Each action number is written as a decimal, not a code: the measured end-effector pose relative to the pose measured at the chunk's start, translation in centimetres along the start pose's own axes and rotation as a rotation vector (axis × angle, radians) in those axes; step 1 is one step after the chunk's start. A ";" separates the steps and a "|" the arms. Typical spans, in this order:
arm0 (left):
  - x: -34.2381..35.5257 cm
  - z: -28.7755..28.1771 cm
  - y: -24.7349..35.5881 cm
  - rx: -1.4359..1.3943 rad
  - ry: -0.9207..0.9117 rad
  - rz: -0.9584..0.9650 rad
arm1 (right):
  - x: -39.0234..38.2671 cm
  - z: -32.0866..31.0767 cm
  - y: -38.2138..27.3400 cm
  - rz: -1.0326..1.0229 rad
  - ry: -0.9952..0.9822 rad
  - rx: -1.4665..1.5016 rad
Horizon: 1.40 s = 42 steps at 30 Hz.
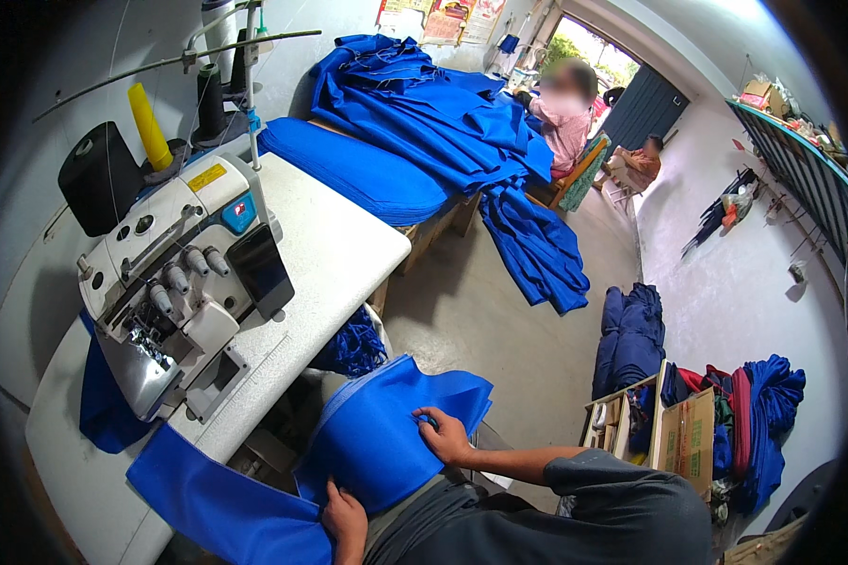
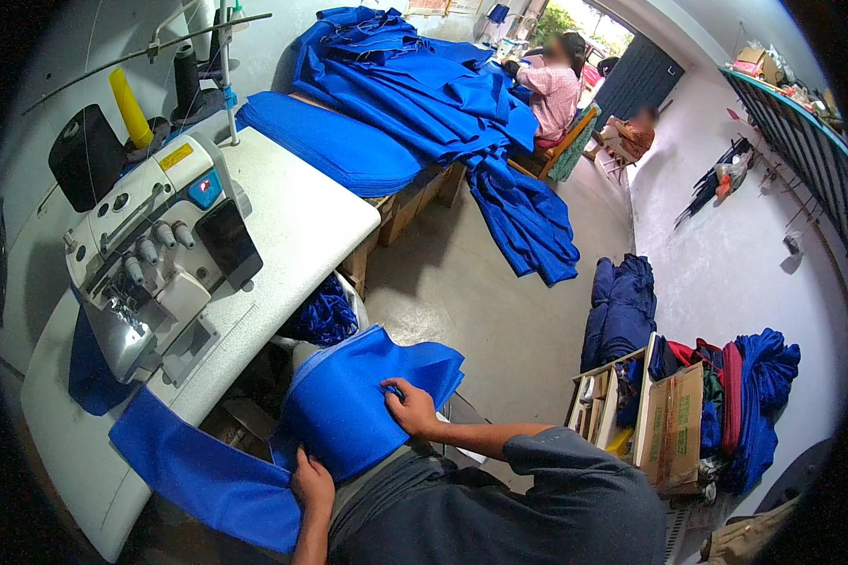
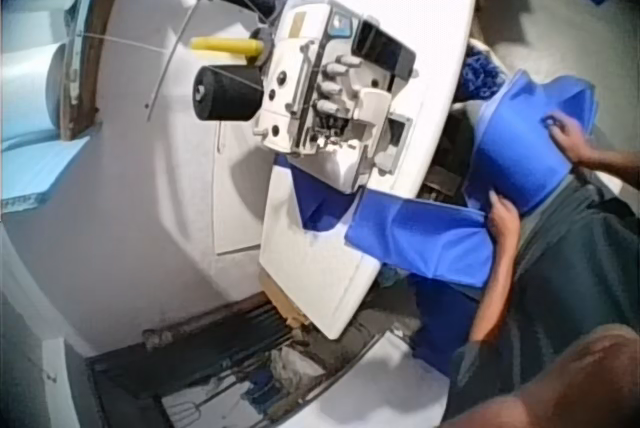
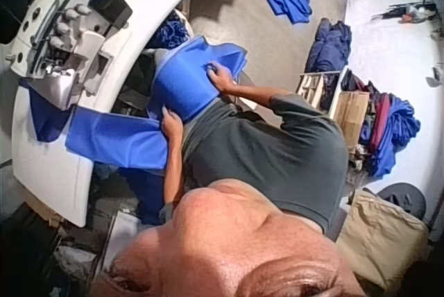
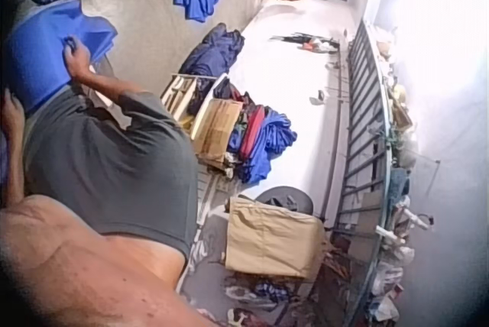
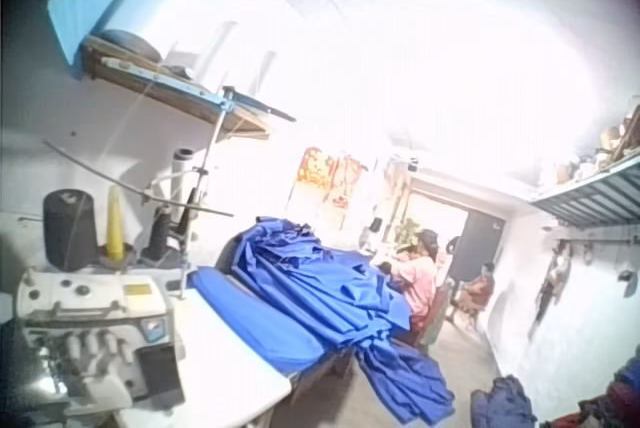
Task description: The person repeatedly cuts blue fabric pieces using scissors. They hold the fabric with one hand and cut along the edge with the other, then place the cut pieces aside.
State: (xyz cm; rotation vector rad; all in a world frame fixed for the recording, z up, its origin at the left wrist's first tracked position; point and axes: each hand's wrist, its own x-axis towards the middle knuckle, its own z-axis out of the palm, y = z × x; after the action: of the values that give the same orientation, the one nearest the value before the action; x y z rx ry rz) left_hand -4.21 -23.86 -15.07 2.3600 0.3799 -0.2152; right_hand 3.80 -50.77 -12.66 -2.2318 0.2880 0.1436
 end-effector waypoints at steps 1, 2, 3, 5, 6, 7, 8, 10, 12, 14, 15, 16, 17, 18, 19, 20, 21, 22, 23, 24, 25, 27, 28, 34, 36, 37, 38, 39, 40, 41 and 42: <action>0.0 0.3 -0.3 0.002 0.011 0.006 | 0.0 0.0 0.1 -0.010 0.006 0.000; 0.1 0.6 -0.6 0.003 0.025 0.010 | 0.0 0.0 0.0 0.003 -0.003 0.000; 0.2 0.8 -0.8 0.005 0.038 0.015 | 0.1 -0.1 -0.2 0.016 -0.012 -0.001; 0.1 0.6 -0.8 0.003 0.019 0.015 | 0.0 -0.2 -0.5 0.028 -0.019 -0.002; 0.0 0.3 -0.5 0.003 0.009 0.015 | -0.1 -0.3 -0.6 0.027 -0.017 -0.003; 0.0 0.2 -0.3 0.000 -0.004 0.004 | -0.1 -0.3 -0.7 0.026 -0.015 -0.003; 0.1 0.0 -0.1 -0.004 -0.016 -0.007 | -0.1 -0.3 -0.7 0.029 -0.015 0.002; 0.0 -0.2 0.2 -0.015 -0.029 -0.016 | -0.2 -0.4 -0.7 0.034 -0.015 0.012; 0.0 -0.4 0.3 -0.025 -0.029 -0.016 | -0.1 -0.3 -0.7 0.035 -0.022 0.007; 0.0 -0.7 0.6 -0.027 -0.054 -0.041 | -0.1 -0.3 -0.7 0.034 -0.021 0.007; 0.1 -0.7 0.6 -0.028 -0.066 -0.054 | -0.1 -0.3 -0.8 0.033 -0.018 0.009; 0.1 -0.8 0.7 -0.027 -0.064 -0.054 | -0.1 -0.3 -0.8 0.032 -0.015 0.011; 0.0 -0.8 0.7 -0.026 -0.063 -0.053 | -0.1 -0.3 -0.8 0.030 -0.015 0.008; 0.0 -0.8 0.7 -0.026 -0.062 -0.052 | -0.1 -0.4 -0.8 0.028 -0.014 0.004; 0.0 -0.7 0.7 -0.015 -0.062 -0.050 | -0.1 -0.4 -0.7 0.026 -0.014 0.001; 0.0 -0.7 0.6 -0.004 -0.062 -0.048 | -0.1 -0.3 -0.6 0.036 -0.018 0.001; 0.0 -0.7 0.6 0.008 -0.061 -0.046 | 0.0 -0.3 -0.6 0.046 -0.022 0.001; 0.1 -0.8 0.6 0.009 -0.065 -0.050 | 0.0 -0.3 -0.5 0.056 -0.027 0.001; 0.1 -0.8 0.7 0.011 -0.068 -0.055 | 0.0 -0.2 -0.5 0.047 -0.023 0.002; 0.1 -0.9 0.7 0.014 -0.071 -0.060 | 0.0 -0.2 -0.6 0.037 -0.019 0.003; 0.1 -0.9 0.7 0.013 -0.065 -0.053 | 0.0 -0.1 -0.6 0.028 -0.015 0.005; 0.1 -0.9 0.8 0.012 -0.058 -0.037 | 0.0 -0.2 -0.4 0.023 -0.013 0.004; 0.1 -0.9 0.7 0.006 -0.058 -0.035 | -0.1 -0.2 -0.4 0.021 -0.011 0.004; 0.1 -0.3 0.3 -0.007 -0.048 -0.025 | -0.1 -0.3 -0.4 0.013 -0.005 0.018; 0.0 -0.6 0.7 -0.012 -0.051 -0.028 | -0.1 -0.3 -0.1 0.007 -0.004 0.013; 0.0 -0.5 0.8 -0.011 -0.053 -0.033 | -0.1 -0.4 0.0 0.004 -0.004 0.010; 0.0 -0.6 0.8 -0.009 -0.054 -0.037 | -0.1 -0.4 -0.3 0.007 -0.004 0.019; 0.0 -0.6 0.8 -0.007 -0.055 -0.041 | -0.1 -0.5 -0.6 0.009 -0.003 0.027; 0.0 -0.4 0.7 -0.012 -0.047 -0.035 | -0.1 -0.6 -0.8 0.012 -0.004 0.034; 0.0 -0.4 0.4 -0.009 -0.034 -0.032 | 0.0 -0.3 -0.6 0.003 0.013 0.023; -0.1 -0.3 0.1 -0.008 -0.020 -0.030 | 0.2 -0.2 0.0 -0.007 0.029 0.012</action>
State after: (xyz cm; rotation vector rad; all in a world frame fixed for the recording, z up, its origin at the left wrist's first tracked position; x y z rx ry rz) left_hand -4.25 -23.72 -14.80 2.3438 0.4061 -0.2515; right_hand 4.00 -50.90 -12.57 -2.2246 0.2962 0.1064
